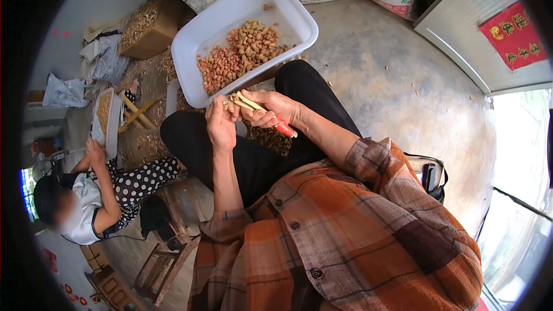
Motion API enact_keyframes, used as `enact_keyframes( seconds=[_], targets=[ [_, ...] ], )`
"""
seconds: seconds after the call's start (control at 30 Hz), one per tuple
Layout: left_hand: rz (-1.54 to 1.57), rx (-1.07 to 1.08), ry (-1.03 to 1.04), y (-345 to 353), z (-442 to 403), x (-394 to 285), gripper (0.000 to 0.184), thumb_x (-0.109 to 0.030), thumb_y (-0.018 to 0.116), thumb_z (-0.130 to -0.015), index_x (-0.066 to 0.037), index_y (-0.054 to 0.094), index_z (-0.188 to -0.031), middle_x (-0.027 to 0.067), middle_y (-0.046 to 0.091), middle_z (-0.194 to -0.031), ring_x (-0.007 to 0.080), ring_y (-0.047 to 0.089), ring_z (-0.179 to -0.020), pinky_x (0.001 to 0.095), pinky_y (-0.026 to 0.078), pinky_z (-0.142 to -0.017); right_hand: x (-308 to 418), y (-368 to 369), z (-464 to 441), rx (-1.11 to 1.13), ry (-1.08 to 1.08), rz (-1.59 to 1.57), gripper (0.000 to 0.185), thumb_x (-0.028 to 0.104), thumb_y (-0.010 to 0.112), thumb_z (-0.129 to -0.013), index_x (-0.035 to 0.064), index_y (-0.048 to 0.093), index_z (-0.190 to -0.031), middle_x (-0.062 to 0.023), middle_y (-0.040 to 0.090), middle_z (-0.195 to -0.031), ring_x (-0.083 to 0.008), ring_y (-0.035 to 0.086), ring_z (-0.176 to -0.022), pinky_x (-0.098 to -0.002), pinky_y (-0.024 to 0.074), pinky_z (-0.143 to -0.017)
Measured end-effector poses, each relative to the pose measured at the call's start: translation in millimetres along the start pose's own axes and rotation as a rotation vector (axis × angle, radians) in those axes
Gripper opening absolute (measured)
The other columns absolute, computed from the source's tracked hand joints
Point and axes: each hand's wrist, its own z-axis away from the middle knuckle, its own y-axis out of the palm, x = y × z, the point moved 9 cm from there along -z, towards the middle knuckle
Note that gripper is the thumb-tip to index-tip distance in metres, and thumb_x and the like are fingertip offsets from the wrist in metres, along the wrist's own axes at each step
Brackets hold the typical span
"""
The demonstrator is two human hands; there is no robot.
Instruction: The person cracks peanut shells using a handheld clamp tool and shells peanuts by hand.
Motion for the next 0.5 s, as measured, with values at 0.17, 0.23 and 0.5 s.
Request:
enact_keyframes(
  seconds=[0.17, 0.23, 0.5],
  targets=[
    [0.055, 0.031, -0.065, 3.9, 6.5, -2.9, 0.043, -0.041, 0.033, -0.098, -0.006, 0.044, -0.075, 0.0024, 0.04, -0.065, 0.0088, 0.033, -0.056, 0.0221, 0.028, -0.052, -7.4, 1.6, -1.1, 0.094, 0.092, -0.151, 0.048, 0.044, 0.039, -0.096, 0.0017, 0.047, -0.074, 0.0043, 0.033, -0.053, -0.0006, 0.029, -0.035, -0.0153, 0.0248, -0.028],
    [0.069, 0.037, -0.077, 5.3, 7.8, -4.4, 0.044, -0.042, 0.032, -0.098, -0.006, 0.044, -0.076, 0.0025, 0.041, -0.065, 0.008, 0.031, -0.055, 0.0211, 0.027, -0.051, -4.8, 5.2, 0.7, 0.086, 0.092, -0.122, 0.049, 0.044, 0.039, -0.096, 0.0023, 0.046, -0.072, 0.0044, 0.033, -0.053, -0.0008, 0.029, -0.035, -0.0152, 0.0242, -0.028],
    [0.058, 0.054, -0.033, 2.0, 8.2, -5.2, 0.037, -0.034, 0.038, -0.095, -0.003, 0.051, -0.082, 0.004, 0.047, -0.07, 0.009, 0.037, -0.059, 0.022, 0.03, -0.054, -1.6, 3.4, 2.9, 0.045, 0.073, 0.039, 0.049, 0.045, 0.038, -0.096, 0.0027, 0.046, -0.072, 0.0051, 0.033, -0.053, -0.0005, 0.029, -0.035, -0.0148, 0.0238, -0.028]
  ],
)
